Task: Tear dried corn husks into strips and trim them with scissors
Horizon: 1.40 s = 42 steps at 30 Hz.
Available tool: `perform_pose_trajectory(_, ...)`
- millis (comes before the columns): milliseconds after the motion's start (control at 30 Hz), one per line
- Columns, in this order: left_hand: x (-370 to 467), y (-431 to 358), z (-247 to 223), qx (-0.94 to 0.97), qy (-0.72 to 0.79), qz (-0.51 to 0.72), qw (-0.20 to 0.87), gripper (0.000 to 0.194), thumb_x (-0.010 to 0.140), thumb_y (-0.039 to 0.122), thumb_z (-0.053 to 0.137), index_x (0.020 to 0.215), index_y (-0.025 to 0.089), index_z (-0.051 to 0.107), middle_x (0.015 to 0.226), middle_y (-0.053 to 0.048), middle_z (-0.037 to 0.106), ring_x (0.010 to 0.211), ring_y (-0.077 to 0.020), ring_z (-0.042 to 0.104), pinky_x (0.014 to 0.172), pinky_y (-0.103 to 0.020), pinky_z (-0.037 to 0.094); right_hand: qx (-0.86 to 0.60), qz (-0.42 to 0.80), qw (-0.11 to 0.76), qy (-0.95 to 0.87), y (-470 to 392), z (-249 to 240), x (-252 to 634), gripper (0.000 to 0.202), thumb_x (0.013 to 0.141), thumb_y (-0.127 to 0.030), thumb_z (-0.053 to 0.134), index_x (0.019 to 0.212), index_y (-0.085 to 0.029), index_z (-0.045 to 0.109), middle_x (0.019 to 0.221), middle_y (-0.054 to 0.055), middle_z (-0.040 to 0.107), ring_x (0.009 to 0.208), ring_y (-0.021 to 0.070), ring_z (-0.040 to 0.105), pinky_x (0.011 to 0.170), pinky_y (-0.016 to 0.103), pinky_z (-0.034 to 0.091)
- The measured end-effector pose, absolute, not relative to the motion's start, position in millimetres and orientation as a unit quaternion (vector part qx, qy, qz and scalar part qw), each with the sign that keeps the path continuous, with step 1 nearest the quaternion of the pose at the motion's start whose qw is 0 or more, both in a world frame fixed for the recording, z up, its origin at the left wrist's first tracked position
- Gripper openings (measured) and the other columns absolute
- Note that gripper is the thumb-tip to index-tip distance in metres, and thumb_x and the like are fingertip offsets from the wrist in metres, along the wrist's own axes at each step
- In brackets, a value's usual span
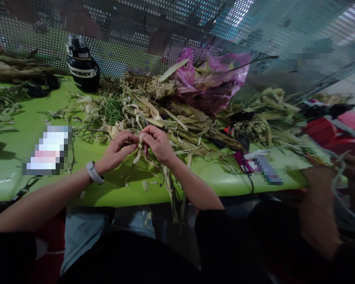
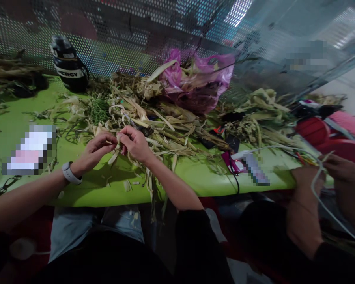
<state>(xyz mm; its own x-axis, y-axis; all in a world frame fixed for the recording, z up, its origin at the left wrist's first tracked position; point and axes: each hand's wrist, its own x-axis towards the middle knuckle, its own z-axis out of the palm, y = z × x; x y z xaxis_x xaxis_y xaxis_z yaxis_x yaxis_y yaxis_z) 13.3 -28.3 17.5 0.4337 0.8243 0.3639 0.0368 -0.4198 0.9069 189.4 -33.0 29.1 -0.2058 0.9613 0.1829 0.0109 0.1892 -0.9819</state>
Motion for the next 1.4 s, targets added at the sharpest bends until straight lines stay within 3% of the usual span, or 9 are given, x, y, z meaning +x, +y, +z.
perform_pose_trajectory(233,16,-23,9,0.587,0.256,0.42,0.643,0.015,0.08,0.027,0.069,0.089,0.017,0.064,0.089,-0.002,0.063,0.085,-0.0152,0.06,0.083,-0.03,0.048,-0.41,0.464,0.472,-0.627,-34,30,190,0.026,0.086,-0.043,0.059,0.079,-0.02,0.05,0.056,-0.007,0.051,0.042,0.0058,0.047,0.042,0.02,0.039)
perform_pose_trajectory(333,19,-23,6,0.559,0.238,0.403,0.684,0.02,0.075,0.028,0.077,0.082,0.016,0.063,0.083,-0.001,0.065,0.081,-0.0131,0.062,0.081,-0.028,0.049,-0.419,0.443,0.471,-0.637,-35,31,190,0.026,0.087,-0.043,0.058,0.078,-0.019,0.051,0.054,-0.007,0.048,0.041,0.0056,0.042,0.042,0.02,0.035)
perform_pose_trajectory(767,12,-15,12,0.615,0.305,0.414,0.598,0.026,0.07,0.037,0.082,0.082,0.015,0.073,0.08,-0.003,0.071,0.073,-0.0121,0.062,0.075,-0.027,0.051,-0.452,0.439,0.416,-0.656,-32,48,210,0.021,0.084,-0.035,0.059,0.074,-0.017,0.053,0.058,-0.007,0.04,0.052,0.0067,0.032,0.05,0.022,0.024)
perform_pose_trajectory(1000,9,-10,9,0.62,0.265,0.387,0.629,0.02,0.071,0.031,0.081,0.086,0.019,0.075,0.092,-0.004,0.07,0.083,-0.0136,0.063,0.083,-0.031,0.053,-0.441,0.432,0.391,-0.682,-32,50,211,0.021,0.084,-0.034,0.059,0.074,-0.017,0.053,0.06,-0.006,0.04,0.054,0.0073,0.031,0.052,0.024,0.025)
perform_pose_trajectory(1167,4,-7,14,0.644,0.228,0.333,0.649,0.016,0.073,0.033,0.077,0.081,0.019,0.077,0.112,-0.01,0.065,0.093,-0.0192,0.064,0.083,-0.034,0.054,-0.425,0.367,0.357,-0.747,-32,48,215,0.017,0.087,-0.033,0.056,0.079,-0.018,0.055,0.062,-0.005,0.042,0.057,0.0087,0.034,0.054,0.025,0.026)
perform_pose_trajectory(1267,2,-6,16,0.62,0.232,0.343,0.666,0.027,0.08,0.044,0.068,0.076,0.018,0.077,0.107,-0.011,0.066,0.086,-0.0192,0.063,0.076,-0.034,0.055,-0.417,0.347,0.342,-0.767,-35,47,214,0.019,0.089,-0.035,0.055,0.08,-0.018,0.056,0.062,-0.005,0.042,0.056,0.0088,0.034,0.054,0.025,0.027)
perform_pose_trajectory(1400,1,-5,18,0.668,0.215,0.3,0.646,0.022,0.077,0.04,0.074,0.072,0.019,0.076,0.099,-0.009,0.066,0.081,-0.0161,0.062,0.079,-0.033,0.052,-0.408,0.347,0.339,-0.774,-38,47,211,0.018,0.089,-0.034,0.054,0.081,-0.018,0.056,0.062,-0.005,0.043,0.055,0.0083,0.033,0.054,0.025,0.027)
